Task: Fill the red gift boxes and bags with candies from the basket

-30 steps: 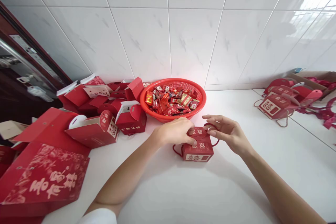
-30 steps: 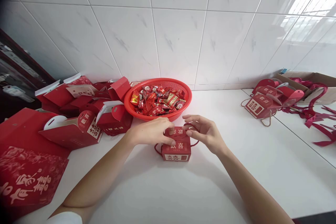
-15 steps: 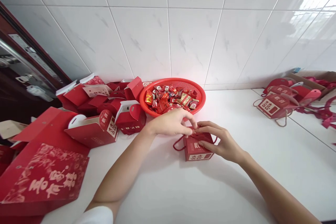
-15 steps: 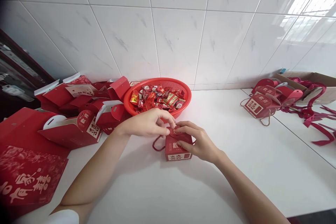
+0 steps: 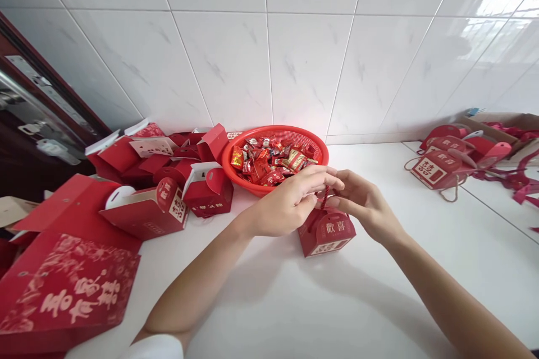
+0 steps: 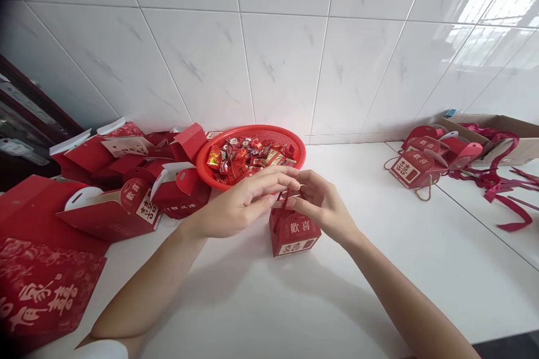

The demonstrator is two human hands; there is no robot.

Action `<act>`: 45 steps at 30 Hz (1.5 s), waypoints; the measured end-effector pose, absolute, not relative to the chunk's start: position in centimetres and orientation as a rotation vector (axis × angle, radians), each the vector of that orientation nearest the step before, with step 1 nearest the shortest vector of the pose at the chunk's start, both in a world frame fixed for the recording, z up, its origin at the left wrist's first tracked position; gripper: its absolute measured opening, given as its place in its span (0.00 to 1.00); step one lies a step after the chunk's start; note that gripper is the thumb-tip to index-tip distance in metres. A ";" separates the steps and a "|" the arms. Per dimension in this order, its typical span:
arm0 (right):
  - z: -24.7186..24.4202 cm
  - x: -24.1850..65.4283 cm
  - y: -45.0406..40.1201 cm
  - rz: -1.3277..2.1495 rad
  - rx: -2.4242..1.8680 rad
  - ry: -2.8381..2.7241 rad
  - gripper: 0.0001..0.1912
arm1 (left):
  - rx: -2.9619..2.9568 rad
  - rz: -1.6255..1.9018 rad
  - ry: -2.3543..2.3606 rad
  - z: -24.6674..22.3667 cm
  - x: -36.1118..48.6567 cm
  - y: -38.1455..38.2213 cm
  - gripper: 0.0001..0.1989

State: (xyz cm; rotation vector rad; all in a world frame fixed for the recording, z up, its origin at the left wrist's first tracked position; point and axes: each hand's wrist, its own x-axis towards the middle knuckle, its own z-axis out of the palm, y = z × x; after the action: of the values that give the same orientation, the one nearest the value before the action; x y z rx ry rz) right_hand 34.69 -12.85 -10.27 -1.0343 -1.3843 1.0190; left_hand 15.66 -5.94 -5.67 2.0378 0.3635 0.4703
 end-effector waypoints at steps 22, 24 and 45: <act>-7.8 37.8 -10.5 0.401 -1.420 -1.163 0.17 | 2.380 0.471 0.525 -6.9 15.8 -5.0 0.22; -7.5 40.4 -10.2 0.246 -1.512 -1.120 0.16 | 2.396 0.467 0.517 -6.9 15.6 -4.8 0.21; -7.8 58.2 -9.8 -0.232 -2.266 -1.270 0.12 | 2.502 0.268 0.515 -5.8 14.6 -4.7 0.23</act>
State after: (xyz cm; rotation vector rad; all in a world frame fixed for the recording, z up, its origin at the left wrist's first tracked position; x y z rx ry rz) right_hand 58.16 -9.85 -7.82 -2.2663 -1.2699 -0.2325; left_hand 14.63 -4.69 -5.78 2.5020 0.5154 0.2685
